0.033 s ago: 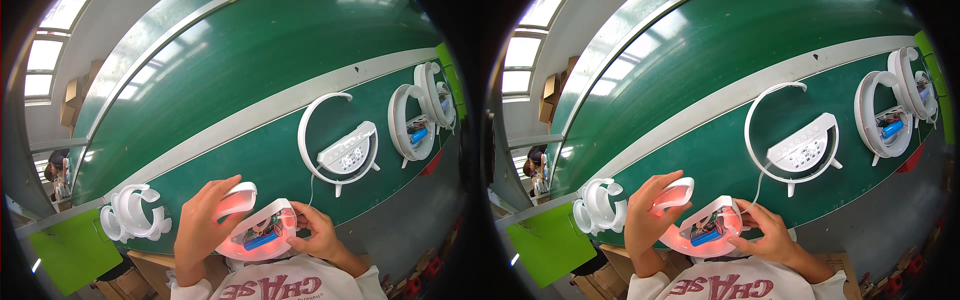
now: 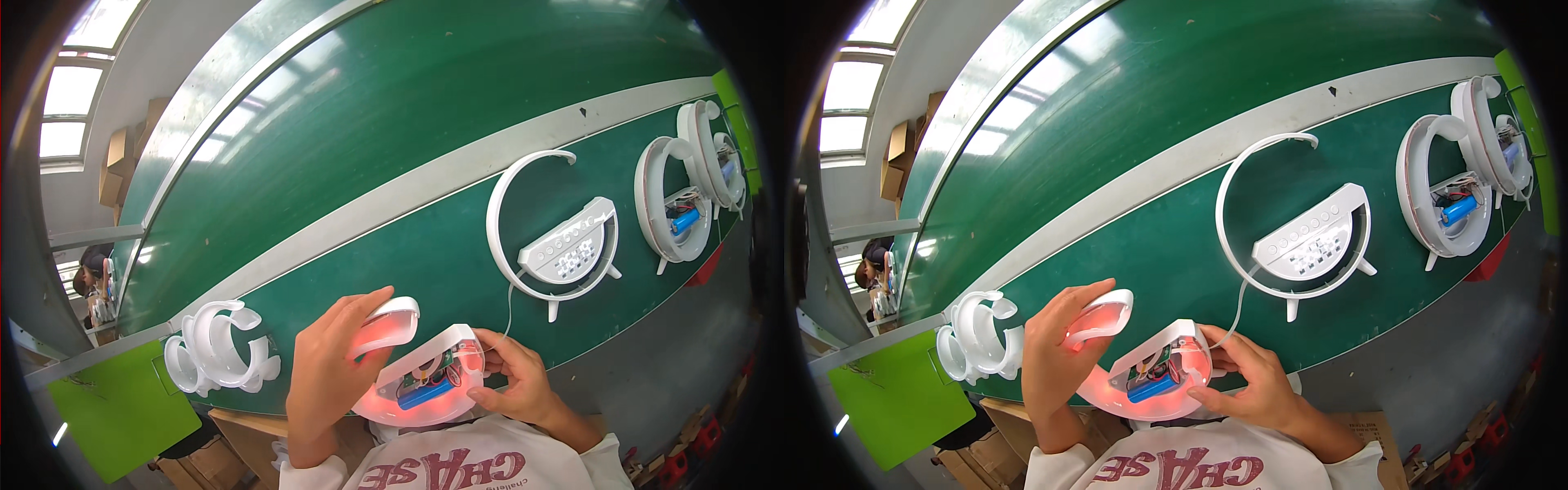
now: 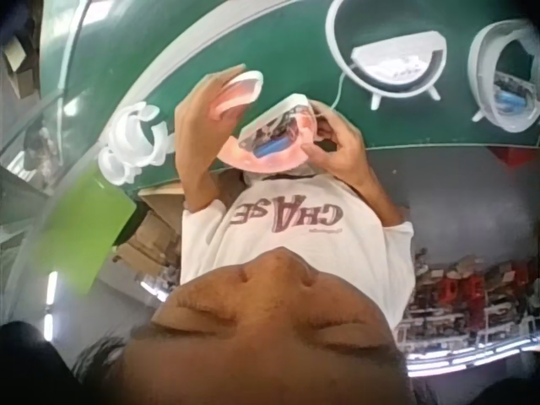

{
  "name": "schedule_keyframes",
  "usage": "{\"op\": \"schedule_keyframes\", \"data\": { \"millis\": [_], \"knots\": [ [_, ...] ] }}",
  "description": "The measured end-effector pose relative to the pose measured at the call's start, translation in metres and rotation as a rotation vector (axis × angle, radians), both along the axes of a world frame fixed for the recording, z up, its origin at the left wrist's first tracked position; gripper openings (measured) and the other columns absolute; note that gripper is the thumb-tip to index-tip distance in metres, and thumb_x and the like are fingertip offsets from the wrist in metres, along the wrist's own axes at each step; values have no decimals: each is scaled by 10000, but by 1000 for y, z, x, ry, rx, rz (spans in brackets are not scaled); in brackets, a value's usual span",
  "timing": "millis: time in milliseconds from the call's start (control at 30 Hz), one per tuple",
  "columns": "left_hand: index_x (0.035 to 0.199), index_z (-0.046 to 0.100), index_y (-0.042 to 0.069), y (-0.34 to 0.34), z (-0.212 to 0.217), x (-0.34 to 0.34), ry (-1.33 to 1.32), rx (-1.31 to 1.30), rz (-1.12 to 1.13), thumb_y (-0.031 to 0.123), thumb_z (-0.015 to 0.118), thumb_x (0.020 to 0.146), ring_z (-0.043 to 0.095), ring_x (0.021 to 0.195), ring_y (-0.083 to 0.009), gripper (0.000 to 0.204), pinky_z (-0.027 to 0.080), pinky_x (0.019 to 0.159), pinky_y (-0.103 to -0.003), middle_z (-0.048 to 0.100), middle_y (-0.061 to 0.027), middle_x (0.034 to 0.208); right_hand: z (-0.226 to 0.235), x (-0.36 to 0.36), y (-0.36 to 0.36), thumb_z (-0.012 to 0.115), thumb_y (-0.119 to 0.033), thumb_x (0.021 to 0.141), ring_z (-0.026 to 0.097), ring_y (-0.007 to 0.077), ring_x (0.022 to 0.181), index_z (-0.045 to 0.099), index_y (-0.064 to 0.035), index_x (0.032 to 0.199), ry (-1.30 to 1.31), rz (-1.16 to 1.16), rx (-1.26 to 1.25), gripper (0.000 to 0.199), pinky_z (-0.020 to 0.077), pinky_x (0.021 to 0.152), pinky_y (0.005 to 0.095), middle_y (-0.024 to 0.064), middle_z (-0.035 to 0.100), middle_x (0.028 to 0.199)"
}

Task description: The person assembles a G-shaped LED light and speaker by hand, connecting a battery and circuit board to the LED light housing, then securing them with a plastic cover.

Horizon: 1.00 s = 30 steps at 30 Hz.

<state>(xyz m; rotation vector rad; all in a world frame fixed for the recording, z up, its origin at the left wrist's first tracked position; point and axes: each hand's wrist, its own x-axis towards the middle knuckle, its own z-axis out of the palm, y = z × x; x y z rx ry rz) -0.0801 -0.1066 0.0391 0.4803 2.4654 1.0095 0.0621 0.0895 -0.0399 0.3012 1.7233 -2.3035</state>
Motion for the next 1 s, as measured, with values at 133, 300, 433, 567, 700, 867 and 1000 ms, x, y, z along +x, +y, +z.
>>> {"op": "schedule_keyframes", "data": {
  "millis": [133, 300, 433, 567, 700, 867, 1000],
  "knots": [
    [1141, 705, 38, 7, -2, 5, 164, -83, 5, -96, 739, 698, 730, 852, -246, 464, 558, 750, -302, 735, -137, 982, -1, 1, 3, 803, -141, 811, 689, 238, 1052, 458, 49, 1416, -4, 8, 4, 722, 572, 919, 356, 183, 632, 1192],
    [1122, 714, 39, 5, -6, 6, 211, -89, 13, -110, 719, 696, 739, 826, -253, 451, 565, 733, -305, 745, -138, 969, -1, -2, 4, 803, -149, 813, 690, 236, 1045, 459, 50, 1417, 14, 25, 49, 723, 577, 907, 349, 185, 634, 1186],
    [1180, 682, 14, -3, -4, 3, 107, -53, 5, -74, 720, 718, 721, 944, -248, 472, 556, 800, -317, 726, -160, 1061, 1, -1, 1, 804, -149, 811, 677, 229, 1074, 446, 32, 1426, -29, 2, -7, 735, 559, 933, 346, 176, 641, 1179],
    [1412, 492, -31, -10, -6, 4, -219, 424, 160, 34, 824, 673, 634, 1178, -292, 813, 514, 965, -362, 625, -198, 1311, 3, -1, 0, 789, -138, 825, 661, 222, 1104, 419, 24, 1424, -56, -30, -58, 723, 526, 978, 356, 171, 646, 1181],
    [1510, 308, -59, -40, -20, 24, -347, 564, 376, 341, 902, 701, 506, 1330, -333, 1080, 413, 1090, -418, 471, -243, 1461, 7, -1, 0, 772, -158, 842, 598, 219, 1178, 372, 26, 1425, -154, -31, -157, 730, 473, 1018, 368, 167, 567, 1285],
    [1512, 231, -95, -54, -31, 67, -580, 574, 422, 567, 829, 734, 551, 1273, -369, 1184, 471, 1035, -469, 527, -293, 1375, 12, -5, -2, 769, -246, 851, 558, 212, 1200, 340, 30, 1421, -177, -75, -241, 765, 452, 1025, 371, 163, 542, 1299],
    [1514, 177, -99, -45, -25, 80, -684, 685, 533, 463, 896, 692, 601, 1195, -396, 1227, 503, 990, -478, 547, -354, 1308, 14, -5, -4, 787, -336, 841, 551, 215, 1205, 320, 21, 1422, -216, -79, -255, 826, 454, 1015, 365, 164, 529, 1306]
  ]
}}
